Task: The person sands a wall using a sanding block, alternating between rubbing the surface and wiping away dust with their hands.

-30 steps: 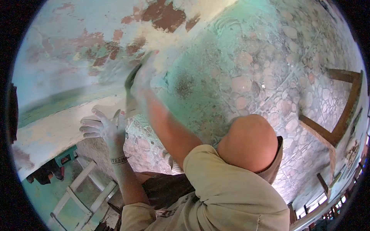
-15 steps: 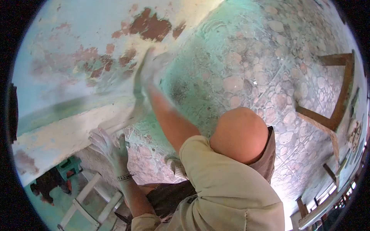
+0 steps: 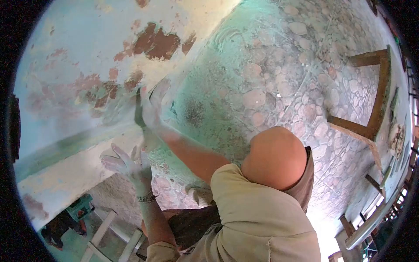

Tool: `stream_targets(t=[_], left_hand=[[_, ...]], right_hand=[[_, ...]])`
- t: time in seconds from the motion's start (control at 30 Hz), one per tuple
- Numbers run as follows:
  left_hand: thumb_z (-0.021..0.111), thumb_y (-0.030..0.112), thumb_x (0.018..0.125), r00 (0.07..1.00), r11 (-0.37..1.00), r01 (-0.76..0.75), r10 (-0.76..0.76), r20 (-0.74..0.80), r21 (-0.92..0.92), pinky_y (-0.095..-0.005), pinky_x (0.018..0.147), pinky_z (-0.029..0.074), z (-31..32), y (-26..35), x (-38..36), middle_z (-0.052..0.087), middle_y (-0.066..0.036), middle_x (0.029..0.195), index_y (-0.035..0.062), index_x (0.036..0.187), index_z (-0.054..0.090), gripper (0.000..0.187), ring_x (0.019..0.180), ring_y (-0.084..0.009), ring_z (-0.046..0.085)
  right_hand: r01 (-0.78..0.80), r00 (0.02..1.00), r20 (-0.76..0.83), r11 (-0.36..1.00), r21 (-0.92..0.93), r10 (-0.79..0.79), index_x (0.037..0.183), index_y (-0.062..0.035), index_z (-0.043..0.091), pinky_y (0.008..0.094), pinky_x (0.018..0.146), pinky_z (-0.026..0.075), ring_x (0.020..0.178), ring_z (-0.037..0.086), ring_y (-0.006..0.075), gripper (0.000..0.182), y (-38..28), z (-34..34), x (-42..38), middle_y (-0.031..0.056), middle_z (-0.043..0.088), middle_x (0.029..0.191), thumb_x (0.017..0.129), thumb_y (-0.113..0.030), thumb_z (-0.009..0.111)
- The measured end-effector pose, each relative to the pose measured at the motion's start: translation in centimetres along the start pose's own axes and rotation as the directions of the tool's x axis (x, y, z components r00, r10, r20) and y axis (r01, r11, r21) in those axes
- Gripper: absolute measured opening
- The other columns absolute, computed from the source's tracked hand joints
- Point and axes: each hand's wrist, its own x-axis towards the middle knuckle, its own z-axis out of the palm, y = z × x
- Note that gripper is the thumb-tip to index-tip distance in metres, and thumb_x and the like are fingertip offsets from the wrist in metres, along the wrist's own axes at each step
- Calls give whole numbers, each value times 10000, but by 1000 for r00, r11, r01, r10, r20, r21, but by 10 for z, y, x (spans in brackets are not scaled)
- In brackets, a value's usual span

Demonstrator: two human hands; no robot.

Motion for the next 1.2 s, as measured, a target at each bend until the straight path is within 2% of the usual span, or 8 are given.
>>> stream_targets(t=[0.2,0.27,0.37,0.57,0.63,1.0,1.13,1.2], left_hand=[[601,542,846,999,975,4,-14,42,222,-777,990,31,31,-22,-8,-42,-462,1443,8,1495,129,964,1285,-703,-28],[602,553,846,995,938,-48,74,-63,342,-800,960,20,48,-24,-5,-79,-467,1434,11,1499,59,1008,1264,-722,-49],[587,596,847,983,933,-44,104,-152,356,-823,922,-1,55,-17,-1,-127,-466,1423,11,1491,-4,1052,1250,-732,-70],[599,620,823,991,929,-46,89,-102,368,-839,888,8,52,-12,-3,-129,-482,1404,-11,1478,-22,1101,1219,-756,-61],[604,628,815,993,929,-46,81,-82,367,-845,877,11,52,-9,-4,-130,-488,1398,-18,1474,-28,1117,1208,-764,-58],[615,651,785,999,961,-41,45,-7,275,-859,842,-3,53,-11,-4,-151,-525,1359,-34,1470,-42,1171,1164,-799,-63],[640,595,783,942,986,104,-140,304,133,-819,908,18,50,-5,-4,-107,-539,1353,-47,1472,-24,1153,1192,-780,-55],[673,524,787,697,920,279,-391,602,274,-744,1016,49,-13,51,41,2,-588,1315,-103,1462,60,1106,1250,-738,-15]], right_hand=[[26,989,-148,993,115,-9,1468,107,7,431,1181,-25,1455,-58,377,856,-1,-39,92,276,-20,1558,980,-498,367],[71,995,-58,978,-196,-84,1470,102,3,435,1181,-23,1453,-65,382,861,14,-16,47,280,-18,1556,982,-529,327],[178,980,105,978,-109,-167,1469,103,-2,443,1178,-30,1451,-76,390,882,17,-12,3,281,-46,1555,972,-544,333],[-20,997,-75,993,115,29,1467,102,-42,437,1172,-50,1447,-97,393,911,-1,-38,90,282,-93,1551,958,-527,377],[36,998,-40,986,-160,-43,1467,105,-31,430,1172,-53,1447,-96,392,881,5,-11,34,287,-74,1551,969,-521,339],[-73,996,-56,997,16,74,1487,58,86,405,1177,31,1459,24,341,790,3,-26,45,249,55,1565,978,-436,433],[54,998,-37,998,-45,-55,1456,55,250,342,1109,248,1348,309,267,668,23,-17,-3,219,300,1471,951,-247,567],[77,996,-52,997,10,-77,1436,48,315,320,996,379,1189,469,237,613,27,-11,-8,181,463,1340,926,-161,584]])
